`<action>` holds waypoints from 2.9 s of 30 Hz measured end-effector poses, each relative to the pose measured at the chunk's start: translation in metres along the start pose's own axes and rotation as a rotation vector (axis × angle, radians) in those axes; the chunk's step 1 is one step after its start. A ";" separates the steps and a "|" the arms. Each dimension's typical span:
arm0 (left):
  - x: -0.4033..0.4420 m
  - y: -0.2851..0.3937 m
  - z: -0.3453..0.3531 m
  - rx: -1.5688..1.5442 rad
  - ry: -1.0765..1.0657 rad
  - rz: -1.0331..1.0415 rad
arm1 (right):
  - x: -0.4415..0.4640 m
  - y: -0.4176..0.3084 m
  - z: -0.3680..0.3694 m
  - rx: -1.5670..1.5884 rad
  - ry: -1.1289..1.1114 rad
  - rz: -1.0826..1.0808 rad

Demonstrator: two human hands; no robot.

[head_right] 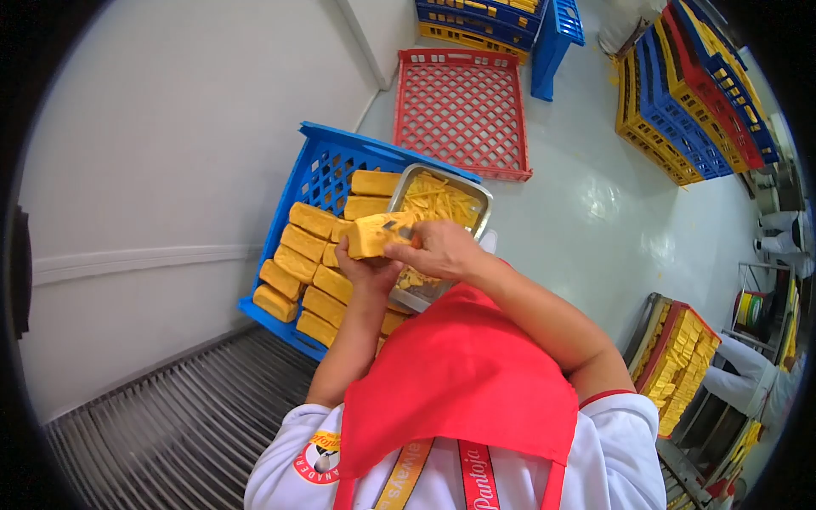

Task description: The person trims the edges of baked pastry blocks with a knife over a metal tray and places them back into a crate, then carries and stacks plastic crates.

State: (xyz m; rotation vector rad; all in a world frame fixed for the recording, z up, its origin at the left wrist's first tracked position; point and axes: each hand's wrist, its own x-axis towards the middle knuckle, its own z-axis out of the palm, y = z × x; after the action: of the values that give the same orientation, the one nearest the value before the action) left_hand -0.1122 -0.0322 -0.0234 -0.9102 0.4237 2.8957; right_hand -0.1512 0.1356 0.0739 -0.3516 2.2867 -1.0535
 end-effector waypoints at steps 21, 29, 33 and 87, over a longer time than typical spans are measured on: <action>-0.006 -0.028 0.010 -0.046 0.096 0.058 | -0.001 0.013 0.024 -0.114 0.086 -0.032; -0.002 -0.020 -0.010 0.174 -0.139 0.136 | -0.005 0.011 0.024 -0.056 0.131 -0.093; -0.006 -0.023 0.012 0.146 -0.015 0.232 | -0.004 0.012 0.023 -0.032 0.071 -0.095; -0.011 0.014 0.018 -0.033 -0.210 -0.170 | 0.011 0.029 0.017 -0.240 0.331 -0.131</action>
State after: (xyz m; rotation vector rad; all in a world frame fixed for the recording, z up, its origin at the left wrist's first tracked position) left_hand -0.1150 -0.0406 0.0004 -0.6034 0.2677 2.8090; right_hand -0.1491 0.1391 0.0388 -0.4566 2.7299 -0.9591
